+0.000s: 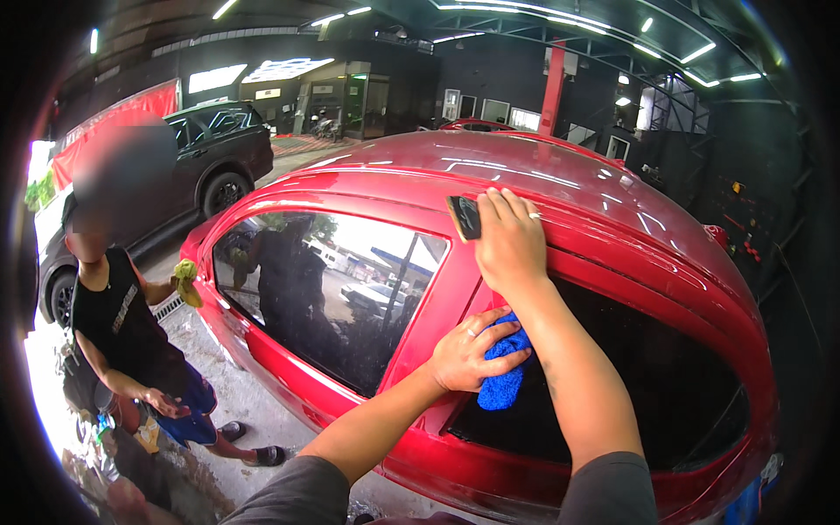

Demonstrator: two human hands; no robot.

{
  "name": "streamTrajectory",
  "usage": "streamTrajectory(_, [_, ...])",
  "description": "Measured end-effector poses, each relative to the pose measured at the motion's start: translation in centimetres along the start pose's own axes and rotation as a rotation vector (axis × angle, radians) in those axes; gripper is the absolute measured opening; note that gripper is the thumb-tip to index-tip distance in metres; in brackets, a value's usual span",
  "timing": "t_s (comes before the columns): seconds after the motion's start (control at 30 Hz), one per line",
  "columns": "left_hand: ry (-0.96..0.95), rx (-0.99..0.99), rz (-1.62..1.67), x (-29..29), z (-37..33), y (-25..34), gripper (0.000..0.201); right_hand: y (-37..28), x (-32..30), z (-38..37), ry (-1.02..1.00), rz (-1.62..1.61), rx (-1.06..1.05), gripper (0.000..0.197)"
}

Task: The person wipes the roof and rear window area of a red car using a blue microfiber cloth and a small black block. They repeatedly wipe the same sections, occasionally dipping the cloth into a bucket of water.

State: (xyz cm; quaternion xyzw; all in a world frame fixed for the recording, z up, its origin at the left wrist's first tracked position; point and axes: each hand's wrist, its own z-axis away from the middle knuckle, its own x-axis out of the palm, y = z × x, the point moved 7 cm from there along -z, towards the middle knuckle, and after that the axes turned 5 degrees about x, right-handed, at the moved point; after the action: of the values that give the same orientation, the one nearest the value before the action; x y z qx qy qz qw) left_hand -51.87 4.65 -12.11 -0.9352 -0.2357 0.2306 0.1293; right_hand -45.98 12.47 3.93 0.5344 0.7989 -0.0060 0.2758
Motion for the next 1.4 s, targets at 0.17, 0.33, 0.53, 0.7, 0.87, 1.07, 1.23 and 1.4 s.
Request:
streamTrajectory(0.17, [0.003, -0.008, -0.061, -0.1, 1.3, -0.1, 0.063, 2.0, -1.8, 1.4, -0.062, -0.047, 0.018, 0.043])
streamTrajectory(0.33, [0.062, 0.008, -0.060, -0.6, 0.7, 0.3, 0.060, 16.7, -8.2, 10.4, 0.008, 0.096, 0.359, 0.042])
streamTrajectory(0.53, [0.062, 0.007, -0.080, -0.4, 0.4, 0.8, 0.059, 25.0, -11.5, 17.8, 0.080, 0.066, 0.366, 0.047])
streamTrajectory(0.7, [0.055, 0.004, -0.085, -0.3, 0.8, 0.8, 0.060, 22.2, -9.1, 17.4, 0.052, 0.363, 0.293, 0.046])
streamTrajectory(0.87, [0.055, -0.051, -0.089, -0.1, 1.4, 1.3, 0.062, 20.8, -9.4, 17.2, 0.110, 0.378, 0.282, 0.052])
streamTrajectory(1.07, [0.012, -0.074, -0.100, 0.4, 1.8, 1.1, 0.064, 20.7, -9.2, 17.1, 0.119, 0.364, 0.292, 0.054])
streamTrajectory(1.23, [0.019, -0.082, -0.082, 0.5, 1.3, 1.1, 0.065, 20.3, -9.6, 17.0, 0.118, 0.381, 0.298, 0.052])
streamTrajectory(1.4, [0.013, -0.017, -0.133, 0.8, -2.1, 0.1, 0.041, 19.9, -9.8, 17.0, 0.081, 0.405, 0.327, 0.052])
